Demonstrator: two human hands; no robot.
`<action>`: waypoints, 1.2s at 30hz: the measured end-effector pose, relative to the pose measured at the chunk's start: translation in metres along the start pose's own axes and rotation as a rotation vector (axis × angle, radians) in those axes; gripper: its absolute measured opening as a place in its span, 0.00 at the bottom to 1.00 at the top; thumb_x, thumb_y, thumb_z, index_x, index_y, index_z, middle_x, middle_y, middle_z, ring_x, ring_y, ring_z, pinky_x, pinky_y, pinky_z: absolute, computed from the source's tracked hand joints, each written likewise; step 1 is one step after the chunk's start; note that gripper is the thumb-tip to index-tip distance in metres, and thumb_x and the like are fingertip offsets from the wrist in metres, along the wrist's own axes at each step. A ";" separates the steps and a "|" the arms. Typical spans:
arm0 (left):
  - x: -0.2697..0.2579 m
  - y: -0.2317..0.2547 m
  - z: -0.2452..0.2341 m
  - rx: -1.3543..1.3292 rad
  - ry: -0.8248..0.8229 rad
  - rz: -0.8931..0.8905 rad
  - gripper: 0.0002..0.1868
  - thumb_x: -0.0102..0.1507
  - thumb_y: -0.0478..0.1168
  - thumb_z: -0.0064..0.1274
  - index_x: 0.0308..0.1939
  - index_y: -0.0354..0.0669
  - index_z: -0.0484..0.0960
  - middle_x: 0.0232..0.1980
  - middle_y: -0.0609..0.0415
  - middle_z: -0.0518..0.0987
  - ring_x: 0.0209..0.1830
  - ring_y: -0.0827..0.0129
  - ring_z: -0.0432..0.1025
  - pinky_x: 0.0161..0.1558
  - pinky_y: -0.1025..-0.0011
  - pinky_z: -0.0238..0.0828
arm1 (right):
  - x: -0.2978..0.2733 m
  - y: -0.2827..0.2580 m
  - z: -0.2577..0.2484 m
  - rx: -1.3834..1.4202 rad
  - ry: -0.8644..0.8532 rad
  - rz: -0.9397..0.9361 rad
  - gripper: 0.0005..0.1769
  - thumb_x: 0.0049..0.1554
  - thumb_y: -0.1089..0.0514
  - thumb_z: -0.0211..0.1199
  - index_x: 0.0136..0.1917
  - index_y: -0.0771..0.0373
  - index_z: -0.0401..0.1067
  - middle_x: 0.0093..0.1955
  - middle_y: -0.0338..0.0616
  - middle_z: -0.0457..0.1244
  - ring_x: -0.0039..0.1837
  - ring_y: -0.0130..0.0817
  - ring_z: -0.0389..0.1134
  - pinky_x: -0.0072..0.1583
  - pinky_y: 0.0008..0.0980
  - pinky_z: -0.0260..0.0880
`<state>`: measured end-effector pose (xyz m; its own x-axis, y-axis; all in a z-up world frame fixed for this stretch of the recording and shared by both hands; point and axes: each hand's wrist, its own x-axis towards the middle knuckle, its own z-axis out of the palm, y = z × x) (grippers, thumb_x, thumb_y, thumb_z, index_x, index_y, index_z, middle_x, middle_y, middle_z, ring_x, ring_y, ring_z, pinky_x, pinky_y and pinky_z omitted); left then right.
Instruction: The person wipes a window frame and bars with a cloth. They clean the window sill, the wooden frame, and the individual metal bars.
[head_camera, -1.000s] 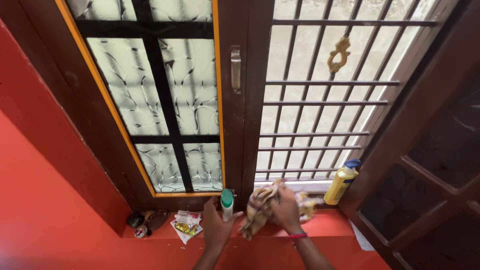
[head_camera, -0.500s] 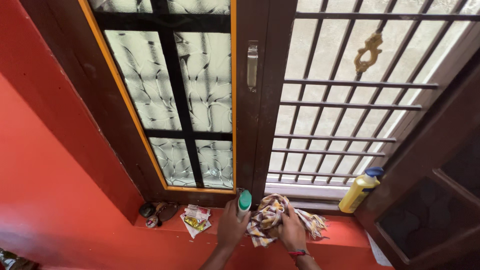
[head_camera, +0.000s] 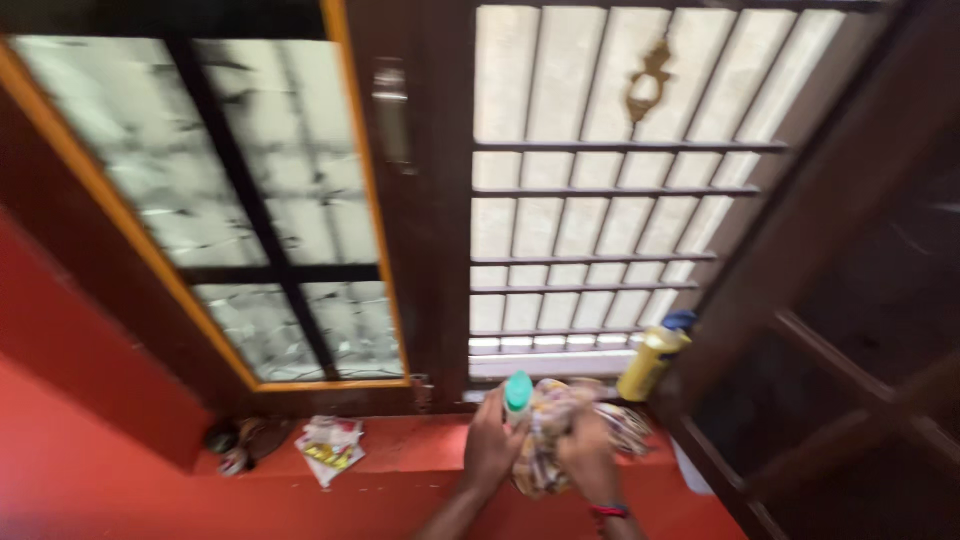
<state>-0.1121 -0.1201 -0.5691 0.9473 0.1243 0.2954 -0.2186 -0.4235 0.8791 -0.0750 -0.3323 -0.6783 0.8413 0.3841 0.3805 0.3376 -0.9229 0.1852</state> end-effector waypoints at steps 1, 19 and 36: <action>0.001 0.001 0.006 0.025 0.001 0.025 0.34 0.57 0.40 0.65 0.66 0.41 0.71 0.60 0.44 0.78 0.58 0.49 0.75 0.56 0.58 0.73 | -0.005 -0.013 0.001 0.229 0.135 0.068 0.17 0.48 0.55 0.66 0.49 0.65 0.74 0.59 0.57 0.64 0.62 0.55 0.66 0.64 0.53 0.67; 0.032 0.026 0.063 0.090 -0.151 0.185 0.26 0.58 0.40 0.60 0.60 0.41 0.74 0.59 0.43 0.79 0.58 0.44 0.73 0.55 0.54 0.71 | -0.047 0.065 -0.050 0.985 0.363 0.966 0.21 0.47 0.63 0.69 0.56 0.66 0.75 0.51 0.53 0.70 0.54 0.48 0.72 0.55 0.42 0.71; 0.048 0.035 0.024 -0.068 -0.320 0.263 0.21 0.63 0.38 0.56 0.60 0.42 0.76 0.55 0.40 0.79 0.57 0.44 0.73 0.57 0.57 0.71 | 0.110 0.058 -0.302 2.132 0.899 0.550 0.24 0.62 0.64 0.54 0.71 0.63 0.65 0.62 0.41 0.66 0.62 0.34 0.70 0.62 0.38 0.72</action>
<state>-0.0691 -0.1505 -0.5332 0.8796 -0.2698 0.3919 -0.4680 -0.3416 0.8151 -0.0902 -0.3350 -0.3519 0.8484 -0.4342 0.3027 0.5207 0.5818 -0.6248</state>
